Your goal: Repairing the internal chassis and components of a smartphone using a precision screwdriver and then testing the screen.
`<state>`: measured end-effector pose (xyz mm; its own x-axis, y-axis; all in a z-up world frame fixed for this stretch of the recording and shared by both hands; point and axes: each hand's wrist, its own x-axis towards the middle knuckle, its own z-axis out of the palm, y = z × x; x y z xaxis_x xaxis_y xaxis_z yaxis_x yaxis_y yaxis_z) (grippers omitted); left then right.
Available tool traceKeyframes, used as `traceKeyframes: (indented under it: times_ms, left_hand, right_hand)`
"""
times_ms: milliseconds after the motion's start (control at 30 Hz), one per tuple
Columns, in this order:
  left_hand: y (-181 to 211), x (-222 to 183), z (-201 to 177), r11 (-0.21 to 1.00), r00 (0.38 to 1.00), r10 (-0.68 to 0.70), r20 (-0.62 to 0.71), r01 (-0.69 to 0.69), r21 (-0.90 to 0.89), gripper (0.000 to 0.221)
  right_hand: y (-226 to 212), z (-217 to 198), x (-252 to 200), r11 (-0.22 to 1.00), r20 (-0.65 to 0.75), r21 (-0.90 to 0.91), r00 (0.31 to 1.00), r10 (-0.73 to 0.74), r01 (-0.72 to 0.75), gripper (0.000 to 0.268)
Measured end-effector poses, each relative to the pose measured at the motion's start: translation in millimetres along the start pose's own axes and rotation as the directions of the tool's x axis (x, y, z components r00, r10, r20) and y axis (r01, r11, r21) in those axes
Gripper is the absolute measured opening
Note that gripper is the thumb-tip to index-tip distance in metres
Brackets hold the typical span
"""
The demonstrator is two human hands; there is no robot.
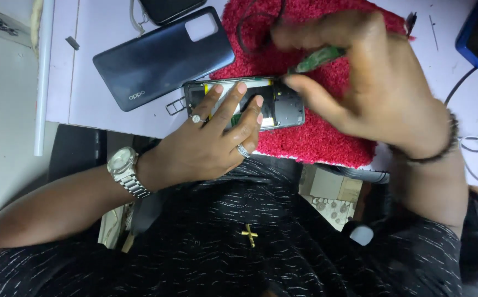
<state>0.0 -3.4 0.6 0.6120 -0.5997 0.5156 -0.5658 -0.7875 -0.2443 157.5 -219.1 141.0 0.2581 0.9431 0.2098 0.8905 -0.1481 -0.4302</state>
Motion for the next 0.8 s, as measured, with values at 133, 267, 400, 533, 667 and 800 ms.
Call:
traceKeyframes:
  times_ms: [133,267,400,533,667,800]
  left_hand:
    - [-0.5,0.1,-0.2,1.000,1.000,-0.011,-0.015,0.011,0.016,0.032]
    - [0.5,0.5,-1.8,1.000,1.000,-0.001,0.022,0.001,0.008,0.035]
    - [-0.2,-0.2,0.8,0.999,1.000,0.002,0.013,-0.002,0.038,0.039]
    - [-1.4,0.7,-2.1,1.000,1.000,0.007,0.016,-0.007,0.030,0.037]
    - [-1.9,-0.2,-0.3,0.999,1.000,0.014,0.027,-0.014,0.029,0.035]
    - [-3.8,3.4,-5.5,0.998,1.000,0.012,0.021,-0.014,0.057,0.035]
  right_hand:
    - [22.3,4.7,-19.4,0.997,0.170,-0.026,0.982,0.079,-0.076,0.011]
    - [21.7,8.0,-11.5,0.988,-0.029,-0.130,0.996,-0.082,0.078,0.029]
    - [14.4,3.0,-20.1,0.975,0.020,-0.199,0.995,0.103,-0.097,0.027]
    - [11.9,2.1,-9.8,0.996,-0.056,0.042,0.995,-0.078,0.080,0.034]
    - [22.7,8.7,-30.5,0.980,0.019,-0.166,0.994,-0.110,0.111,0.033]
    - [3.3,-4.4,-5.6,1.000,0.054,0.022,0.999,-0.010,0.009,0.030]
